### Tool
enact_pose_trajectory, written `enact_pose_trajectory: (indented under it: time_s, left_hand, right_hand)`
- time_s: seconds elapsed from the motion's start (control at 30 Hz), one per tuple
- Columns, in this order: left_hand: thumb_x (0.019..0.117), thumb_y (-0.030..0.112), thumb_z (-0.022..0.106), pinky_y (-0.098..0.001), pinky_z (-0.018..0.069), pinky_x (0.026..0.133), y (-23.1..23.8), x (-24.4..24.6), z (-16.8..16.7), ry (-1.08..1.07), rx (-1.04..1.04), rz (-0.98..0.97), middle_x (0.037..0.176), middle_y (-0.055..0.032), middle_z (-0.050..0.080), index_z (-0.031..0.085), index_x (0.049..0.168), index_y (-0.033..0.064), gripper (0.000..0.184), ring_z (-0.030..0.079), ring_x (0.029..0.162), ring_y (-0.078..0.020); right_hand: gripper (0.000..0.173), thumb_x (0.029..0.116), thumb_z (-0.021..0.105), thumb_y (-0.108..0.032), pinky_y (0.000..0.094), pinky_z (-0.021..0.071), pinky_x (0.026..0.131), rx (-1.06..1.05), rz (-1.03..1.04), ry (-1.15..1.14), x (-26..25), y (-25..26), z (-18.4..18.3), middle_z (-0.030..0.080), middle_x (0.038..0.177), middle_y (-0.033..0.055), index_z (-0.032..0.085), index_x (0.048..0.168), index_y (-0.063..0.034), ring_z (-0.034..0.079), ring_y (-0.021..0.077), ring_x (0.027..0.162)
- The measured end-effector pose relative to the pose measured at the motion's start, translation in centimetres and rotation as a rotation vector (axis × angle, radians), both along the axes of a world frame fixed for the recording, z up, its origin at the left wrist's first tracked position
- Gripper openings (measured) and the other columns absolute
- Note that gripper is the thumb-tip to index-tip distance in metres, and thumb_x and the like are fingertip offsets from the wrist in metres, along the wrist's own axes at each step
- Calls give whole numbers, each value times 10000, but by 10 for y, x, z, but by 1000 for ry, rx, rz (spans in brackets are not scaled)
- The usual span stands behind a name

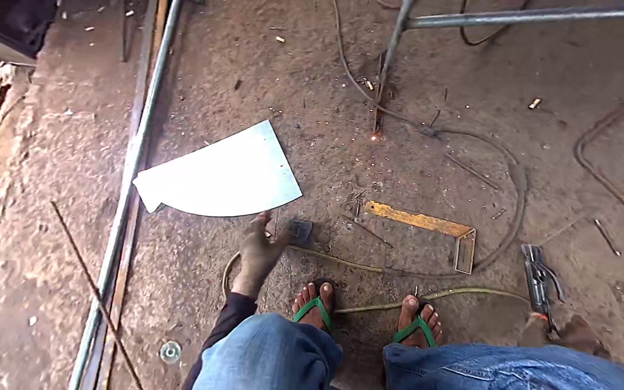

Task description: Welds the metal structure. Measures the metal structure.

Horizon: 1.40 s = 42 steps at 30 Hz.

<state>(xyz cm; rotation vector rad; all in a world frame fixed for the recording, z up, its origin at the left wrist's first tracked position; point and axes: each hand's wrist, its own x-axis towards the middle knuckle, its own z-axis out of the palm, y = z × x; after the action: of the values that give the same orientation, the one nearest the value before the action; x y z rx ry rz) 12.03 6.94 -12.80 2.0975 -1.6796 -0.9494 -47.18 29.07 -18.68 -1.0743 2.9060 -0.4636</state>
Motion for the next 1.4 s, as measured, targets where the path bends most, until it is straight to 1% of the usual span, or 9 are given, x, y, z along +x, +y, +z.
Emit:
enact_pose_trajectory:
  time_s: [0.13,0.3,0.4,0.53,0.77,0.93,1.1,1.23,1.4]
  left_hand:
    - [788,712,686,-623,266,1203,-9,-38,-27,-394,37,-497,1626,-37,413,436,1558,318,900,337,1511,-332]
    - [922,582,614,-601,379,1140,-18,-55,-25,-283,-30,-583,1523,-97,524,513,1501,203,699,446,1426,-364]
    - [939,559,563,-532,535,1002,-4,-89,9,30,-179,-685,1312,-115,678,558,1452,117,677,653,1196,-283]
    - [865,632,595,-510,597,786,10,-131,30,216,-259,-751,999,-61,743,612,1338,85,724,717,886,-213]
    - [736,751,715,-495,587,754,19,-135,35,182,-164,-813,949,-20,729,597,1349,137,875,699,830,-190]
    - [882,680,621,-476,596,844,37,-166,35,246,-168,-568,1092,-73,729,630,1296,97,715,709,983,-196]
    - [1044,529,444,-490,568,943,30,-202,44,478,70,-451,1207,-95,706,533,1457,115,592,695,1089,-196]
    - [1078,400,478,-370,585,897,24,-207,47,712,157,-382,1076,13,739,688,1276,163,373,699,977,-85]
    - [1052,298,572,-344,604,816,25,-209,42,894,307,-261,1037,-27,732,692,1225,116,278,705,906,-130]
  right_hand:
    - [425,993,554,-176,469,564,878,70,324,-208,46,-35,53,671,1053,319,576,1247,164,694,357,930]
    - [428,966,638,-298,396,622,841,65,778,-661,146,-114,78,721,1130,57,624,1335,-83,713,155,946]
    - [400,999,630,-212,352,607,909,174,869,-1211,195,-156,88,696,1254,63,603,1373,-73,703,147,1052]
    - [296,996,627,-213,339,595,663,203,755,-1645,226,-182,94,708,1011,73,633,1253,-66,684,172,788]
    - [166,911,688,-229,255,482,497,124,657,-1776,223,-163,78,635,740,15,629,981,-91,569,93,559]
    - [545,1009,622,-347,439,613,873,-5,455,-1954,217,-140,68,648,1283,104,469,1490,-140,685,247,1070]
    - [422,1034,418,-561,321,608,817,-361,149,-2167,233,-115,17,749,968,-29,676,1100,-232,717,90,896]
    - [734,1007,589,-378,457,637,727,-231,488,-1793,220,-123,69,632,1316,107,230,1613,-173,711,268,986]
    - [770,963,598,-177,364,630,802,-254,643,-1582,218,-118,69,587,1403,74,204,1616,-64,690,161,1057]
